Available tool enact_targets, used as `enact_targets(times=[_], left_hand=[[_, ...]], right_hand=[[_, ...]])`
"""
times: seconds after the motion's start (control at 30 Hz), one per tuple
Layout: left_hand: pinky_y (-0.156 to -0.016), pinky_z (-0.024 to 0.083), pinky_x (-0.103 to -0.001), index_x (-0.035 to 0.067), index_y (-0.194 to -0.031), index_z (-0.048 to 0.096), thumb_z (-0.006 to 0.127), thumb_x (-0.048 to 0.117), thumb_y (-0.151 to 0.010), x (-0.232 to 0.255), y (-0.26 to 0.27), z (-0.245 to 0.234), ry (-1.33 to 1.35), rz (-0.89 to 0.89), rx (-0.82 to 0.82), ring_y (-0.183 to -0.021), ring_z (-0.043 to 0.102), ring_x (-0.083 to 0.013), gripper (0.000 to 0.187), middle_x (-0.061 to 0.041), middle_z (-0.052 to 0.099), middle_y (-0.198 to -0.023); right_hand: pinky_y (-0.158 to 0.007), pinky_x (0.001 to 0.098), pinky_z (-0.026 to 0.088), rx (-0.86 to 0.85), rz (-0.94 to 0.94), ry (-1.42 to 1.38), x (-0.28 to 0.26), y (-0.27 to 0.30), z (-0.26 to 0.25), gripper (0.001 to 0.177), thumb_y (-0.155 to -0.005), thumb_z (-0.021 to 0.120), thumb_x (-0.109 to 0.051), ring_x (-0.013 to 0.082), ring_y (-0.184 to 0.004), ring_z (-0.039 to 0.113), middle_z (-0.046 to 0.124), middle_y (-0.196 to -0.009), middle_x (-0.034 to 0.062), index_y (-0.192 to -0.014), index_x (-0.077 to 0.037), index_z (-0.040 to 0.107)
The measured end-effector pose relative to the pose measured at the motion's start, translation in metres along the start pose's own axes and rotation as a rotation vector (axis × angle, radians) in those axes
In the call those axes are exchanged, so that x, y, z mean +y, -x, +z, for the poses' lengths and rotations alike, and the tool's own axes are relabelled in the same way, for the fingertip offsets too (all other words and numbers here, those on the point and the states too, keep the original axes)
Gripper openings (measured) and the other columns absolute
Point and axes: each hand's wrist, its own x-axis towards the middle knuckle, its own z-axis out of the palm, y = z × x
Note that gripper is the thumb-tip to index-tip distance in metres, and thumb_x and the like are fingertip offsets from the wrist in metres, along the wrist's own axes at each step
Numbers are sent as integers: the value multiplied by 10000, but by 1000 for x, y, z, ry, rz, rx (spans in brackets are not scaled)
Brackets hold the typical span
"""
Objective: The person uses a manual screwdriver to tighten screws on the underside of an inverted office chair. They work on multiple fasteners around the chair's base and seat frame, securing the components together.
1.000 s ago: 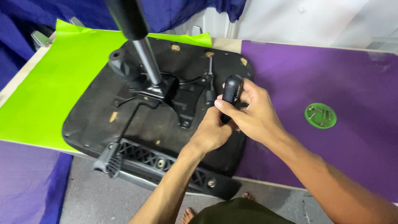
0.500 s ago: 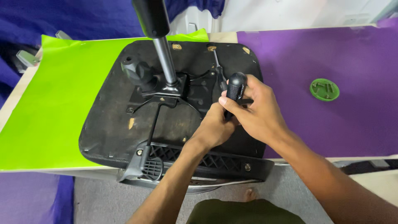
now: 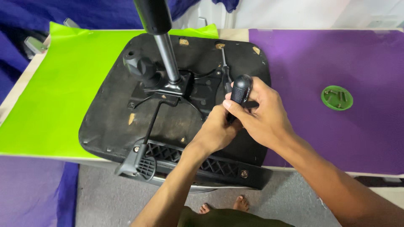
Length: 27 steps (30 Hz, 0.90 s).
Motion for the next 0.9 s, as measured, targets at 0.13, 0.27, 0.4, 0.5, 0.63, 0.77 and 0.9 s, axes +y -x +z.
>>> enact_targets(times=[0.13,0.27,0.4,0.5,0.63,0.77,0.9], left_hand=[[-832,545,-325,-10,-1129,657,652,34,-931,12,5,4,-81,-138,67,-922,666,-165,203,-95,715,-985],[-816,545,-324,-9,-1139,661,625,-4,-911,16,12,9,-86,-216,115,-913,667,-169,231,-105,715,-979],[-932,549,-305,-31,-1180,663,582,-113,-848,13,18,14,68,-77,109,-1043,693,-163,351,-102,734,-1075],[-954,556,-307,-28,-1199,648,602,-123,-856,8,28,14,53,-99,116,-1073,696,-166,359,-93,729,-1106],[-936,561,-318,-17,-1233,629,581,-145,-831,13,41,13,56,-46,138,-1049,698,-176,424,-104,725,-1102],[-897,562,-316,-22,-1219,631,585,-128,-856,20,52,12,9,-19,141,-1001,696,-170,380,-111,735,-1068],[-831,559,-311,-25,-1182,639,638,-79,-880,29,62,9,-65,-33,136,-924,688,-155,306,-104,749,-996]], right_hand=[[-756,227,629,-45,-34,-34,-2,0,-3,284,-909,756,-124,62,-911,712,749,-998,48,-1109,-17,585],[-698,220,603,-71,-15,10,-6,3,-5,301,-892,764,-125,60,-886,707,749,-1003,39,-1119,-36,588],[-670,248,576,-100,-24,80,-8,10,-10,323,-874,788,-129,76,-867,703,762,-1010,32,-1115,-48,589],[-716,254,610,-127,-53,36,-8,17,-7,328,-885,779,-136,74,-929,719,755,-1041,32,-1127,-52,574],[-770,272,627,-170,-71,38,-14,26,-2,322,-893,768,-128,91,-986,716,748,-1081,43,-1130,-47,566],[-792,287,624,-193,-40,71,-22,33,3,329,-875,773,-127,102,-999,721,758,-1088,39,-1121,-37,575],[-825,292,625,-198,-97,64,-31,45,3,341,-891,771,-118,120,-1003,715,746,-1110,57,-1183,-29,619]])
